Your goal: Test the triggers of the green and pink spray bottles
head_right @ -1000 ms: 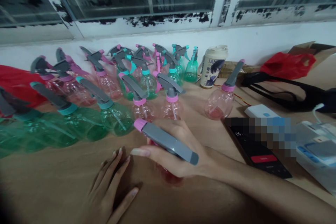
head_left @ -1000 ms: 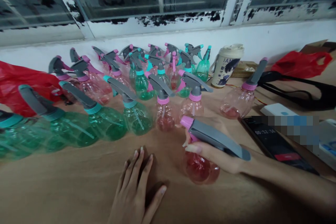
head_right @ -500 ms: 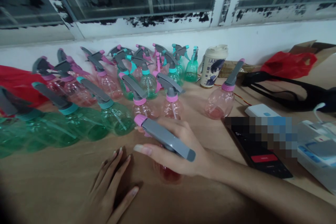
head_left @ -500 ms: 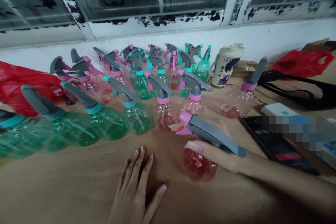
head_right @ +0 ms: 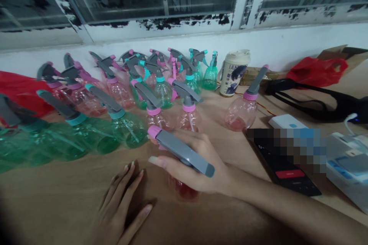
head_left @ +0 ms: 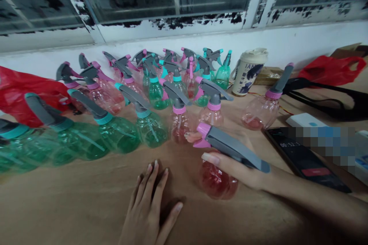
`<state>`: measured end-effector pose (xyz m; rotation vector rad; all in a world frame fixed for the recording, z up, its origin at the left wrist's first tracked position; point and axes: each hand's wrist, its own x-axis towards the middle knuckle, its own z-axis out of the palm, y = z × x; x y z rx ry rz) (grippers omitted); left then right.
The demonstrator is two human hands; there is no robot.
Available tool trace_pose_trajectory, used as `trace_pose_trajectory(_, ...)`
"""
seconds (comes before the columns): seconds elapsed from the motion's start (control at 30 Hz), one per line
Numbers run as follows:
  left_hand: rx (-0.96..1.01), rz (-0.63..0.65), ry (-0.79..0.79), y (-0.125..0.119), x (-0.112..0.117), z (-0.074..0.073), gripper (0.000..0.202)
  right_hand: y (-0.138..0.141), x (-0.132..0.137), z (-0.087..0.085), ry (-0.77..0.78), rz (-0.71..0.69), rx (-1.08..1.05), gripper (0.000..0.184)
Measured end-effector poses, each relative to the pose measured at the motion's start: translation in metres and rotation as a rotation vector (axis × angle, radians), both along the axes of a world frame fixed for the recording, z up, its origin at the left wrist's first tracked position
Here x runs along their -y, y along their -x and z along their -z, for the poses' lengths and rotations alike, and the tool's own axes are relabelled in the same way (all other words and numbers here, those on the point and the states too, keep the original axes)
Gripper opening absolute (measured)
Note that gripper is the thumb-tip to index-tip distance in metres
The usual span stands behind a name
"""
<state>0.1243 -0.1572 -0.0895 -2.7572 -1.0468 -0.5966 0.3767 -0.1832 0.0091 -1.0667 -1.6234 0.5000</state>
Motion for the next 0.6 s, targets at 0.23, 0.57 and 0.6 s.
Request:
trace_pose_trajectory(0.23,-0.012,-0.004,0.018,0.0010,-0.0004,-0.0021,0.061,0.0009,-0.0004,-0.0036,-0.008,0.022,0.032,0.018)
trace_pose_trajectory(0.57,0.026,-0.006,0.029,0.0012,-0.0006,0.0001,0.060,-0.0043,-0.0029,-0.0004,0.010,0.015,0.021,0.027)
trace_pose_trajectory(0.6,0.027,-0.003,0.027,0.0009,-0.0006,0.0001,0.061,-0.0050,-0.0027,0.0007,0.008,0.009,0.013,0.030)
